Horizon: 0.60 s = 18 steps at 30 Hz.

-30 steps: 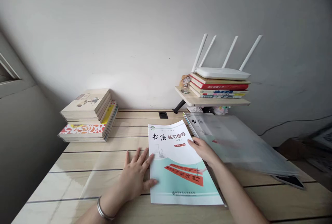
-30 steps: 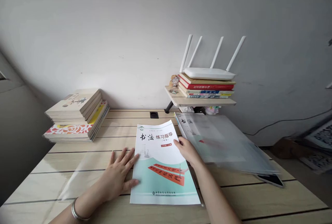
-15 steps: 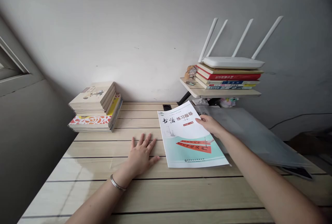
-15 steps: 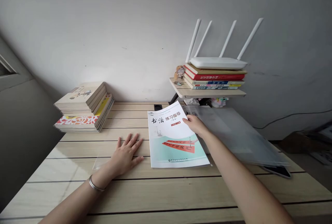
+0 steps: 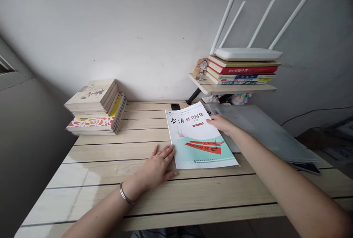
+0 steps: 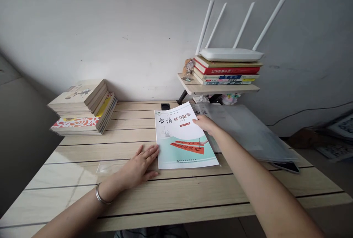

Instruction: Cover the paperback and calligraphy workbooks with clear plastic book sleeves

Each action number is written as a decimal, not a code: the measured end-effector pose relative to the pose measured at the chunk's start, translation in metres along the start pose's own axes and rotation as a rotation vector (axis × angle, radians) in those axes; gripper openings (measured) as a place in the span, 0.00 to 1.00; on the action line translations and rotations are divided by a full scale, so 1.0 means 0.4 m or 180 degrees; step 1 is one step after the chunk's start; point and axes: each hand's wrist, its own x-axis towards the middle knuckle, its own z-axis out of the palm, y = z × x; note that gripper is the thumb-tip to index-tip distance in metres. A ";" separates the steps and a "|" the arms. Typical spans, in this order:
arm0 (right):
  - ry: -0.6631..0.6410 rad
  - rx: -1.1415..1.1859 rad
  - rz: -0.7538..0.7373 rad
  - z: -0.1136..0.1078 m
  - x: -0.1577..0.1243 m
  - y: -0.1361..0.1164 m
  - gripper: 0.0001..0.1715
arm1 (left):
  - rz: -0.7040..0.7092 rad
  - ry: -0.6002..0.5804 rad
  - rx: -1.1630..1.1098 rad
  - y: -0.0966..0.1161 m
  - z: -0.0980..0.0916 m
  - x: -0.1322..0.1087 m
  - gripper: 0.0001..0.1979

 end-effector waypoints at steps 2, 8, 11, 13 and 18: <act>-0.0037 0.0003 0.0069 -0.005 -0.001 -0.004 0.07 | -0.0016 0.0010 0.0001 -0.004 0.004 0.001 0.35; -0.0106 0.0114 0.0231 -0.008 -0.014 -0.016 0.06 | 0.0105 -0.0026 0.0094 -0.008 0.009 0.001 0.30; 0.0023 0.0136 0.0293 0.005 -0.022 -0.008 0.09 | 0.0063 -0.0041 0.0125 -0.003 0.007 0.000 0.30; 0.0144 0.0113 0.0327 0.015 -0.025 0.003 0.11 | 0.0030 -0.0051 0.0126 0.000 0.004 -0.001 0.30; 0.0325 0.0050 0.0352 0.031 -0.024 0.020 0.15 | 0.0034 0.0069 0.0089 0.001 0.002 -0.003 0.29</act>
